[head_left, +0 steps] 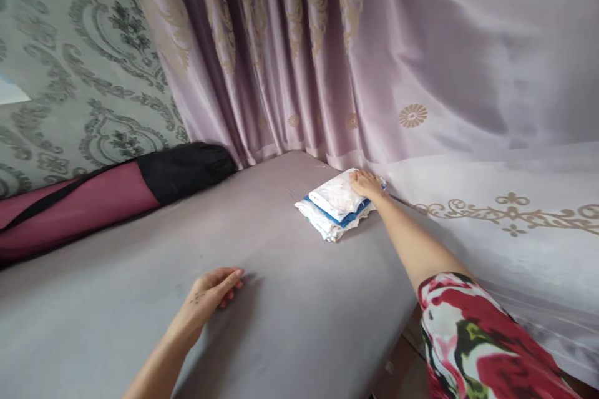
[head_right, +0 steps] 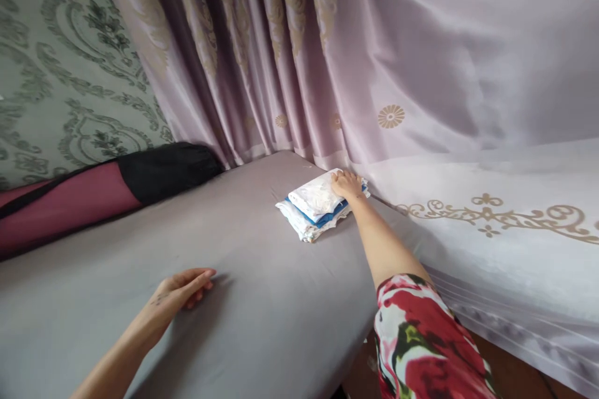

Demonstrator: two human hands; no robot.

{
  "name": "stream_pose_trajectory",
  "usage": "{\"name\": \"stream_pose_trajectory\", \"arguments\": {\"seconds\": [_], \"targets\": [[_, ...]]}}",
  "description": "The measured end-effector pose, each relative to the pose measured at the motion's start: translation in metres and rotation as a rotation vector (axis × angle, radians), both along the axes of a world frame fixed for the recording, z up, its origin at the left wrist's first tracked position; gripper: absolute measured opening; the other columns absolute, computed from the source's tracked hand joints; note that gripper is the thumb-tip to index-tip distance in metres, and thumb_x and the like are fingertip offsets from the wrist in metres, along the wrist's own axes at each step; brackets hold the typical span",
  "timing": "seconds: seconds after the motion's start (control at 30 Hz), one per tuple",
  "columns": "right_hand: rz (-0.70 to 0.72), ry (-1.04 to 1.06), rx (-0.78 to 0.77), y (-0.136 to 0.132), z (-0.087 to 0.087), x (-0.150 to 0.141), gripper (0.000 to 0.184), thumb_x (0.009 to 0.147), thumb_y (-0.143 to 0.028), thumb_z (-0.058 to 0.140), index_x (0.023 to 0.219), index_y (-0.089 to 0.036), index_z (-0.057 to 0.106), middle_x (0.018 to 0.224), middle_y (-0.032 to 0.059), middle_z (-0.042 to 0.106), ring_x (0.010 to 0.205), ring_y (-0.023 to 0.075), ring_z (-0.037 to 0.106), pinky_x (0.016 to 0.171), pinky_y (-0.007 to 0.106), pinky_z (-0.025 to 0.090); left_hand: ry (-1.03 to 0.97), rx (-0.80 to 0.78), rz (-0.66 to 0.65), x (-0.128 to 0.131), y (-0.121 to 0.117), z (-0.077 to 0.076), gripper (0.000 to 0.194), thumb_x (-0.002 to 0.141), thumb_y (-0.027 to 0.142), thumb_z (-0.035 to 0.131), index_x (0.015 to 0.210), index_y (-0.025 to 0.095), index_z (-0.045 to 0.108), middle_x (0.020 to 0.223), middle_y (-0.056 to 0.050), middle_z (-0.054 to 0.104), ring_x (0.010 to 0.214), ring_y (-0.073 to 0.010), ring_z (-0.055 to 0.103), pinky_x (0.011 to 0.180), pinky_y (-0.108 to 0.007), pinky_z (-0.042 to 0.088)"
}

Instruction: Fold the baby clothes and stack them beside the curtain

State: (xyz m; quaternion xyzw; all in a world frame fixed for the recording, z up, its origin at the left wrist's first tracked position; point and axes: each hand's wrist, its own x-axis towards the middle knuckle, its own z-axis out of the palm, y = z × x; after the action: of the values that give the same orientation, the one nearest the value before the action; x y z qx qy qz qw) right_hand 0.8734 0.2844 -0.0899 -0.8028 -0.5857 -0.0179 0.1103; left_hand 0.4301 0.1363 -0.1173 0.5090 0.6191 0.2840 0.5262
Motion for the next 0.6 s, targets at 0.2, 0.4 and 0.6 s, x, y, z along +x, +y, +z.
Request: {"name": "stream_pose_trajectory", "arguments": {"seconds": [0.2, 0.4, 0.6], "targets": [[0.238, -0.004, 0.043, -0.021, 0.014, -0.057, 0.053, 0.100, -0.042, 0.019, 0.139, -0.020, 0.046, 0.150, 0.0114, 0.041, 0.139, 0.0252, 0.032, 0.113, 0.051, 0.023, 0.085, -0.019, 0.101, -0.070, -0.029, -0.006, 0.064, 0.059, 0.071, 0.070, 0.092, 0.015, 0.071, 0.077, -0.004, 0.064, 0.058, -0.0119, 0.047, 0.053, -0.024, 0.037], [0.317, -0.048, -0.031, -0.026, -0.007, -0.090, 0.052, 0.098, -0.040, 0.022, 0.140, -0.024, 0.048, 0.151, 0.0102, 0.040, 0.141, 0.0287, 0.030, 0.111, 0.060, 0.022, 0.059, -0.009, 0.126, -0.090, -0.050, 0.000, 0.053, 0.065, 0.063, 0.067, 0.092, 0.017, 0.069, 0.078, -0.003, 0.064, 0.059, -0.0110, 0.050, 0.053, -0.022, 0.037], [0.351, -0.077, 0.108, -0.048, -0.003, -0.089, 0.058, 0.093, -0.044, 0.025, 0.119, -0.016, 0.069, 0.132, 0.0223, 0.058, 0.128, 0.0367, 0.048, 0.102, 0.061, 0.033, -0.060, 0.035, 0.174, -0.086, -0.053, 0.004, 0.043, 0.067, 0.054, 0.065, 0.085, 0.015, 0.065, 0.071, 0.000, 0.060, 0.057, -0.0092, 0.049, 0.053, -0.022, 0.038]]}}
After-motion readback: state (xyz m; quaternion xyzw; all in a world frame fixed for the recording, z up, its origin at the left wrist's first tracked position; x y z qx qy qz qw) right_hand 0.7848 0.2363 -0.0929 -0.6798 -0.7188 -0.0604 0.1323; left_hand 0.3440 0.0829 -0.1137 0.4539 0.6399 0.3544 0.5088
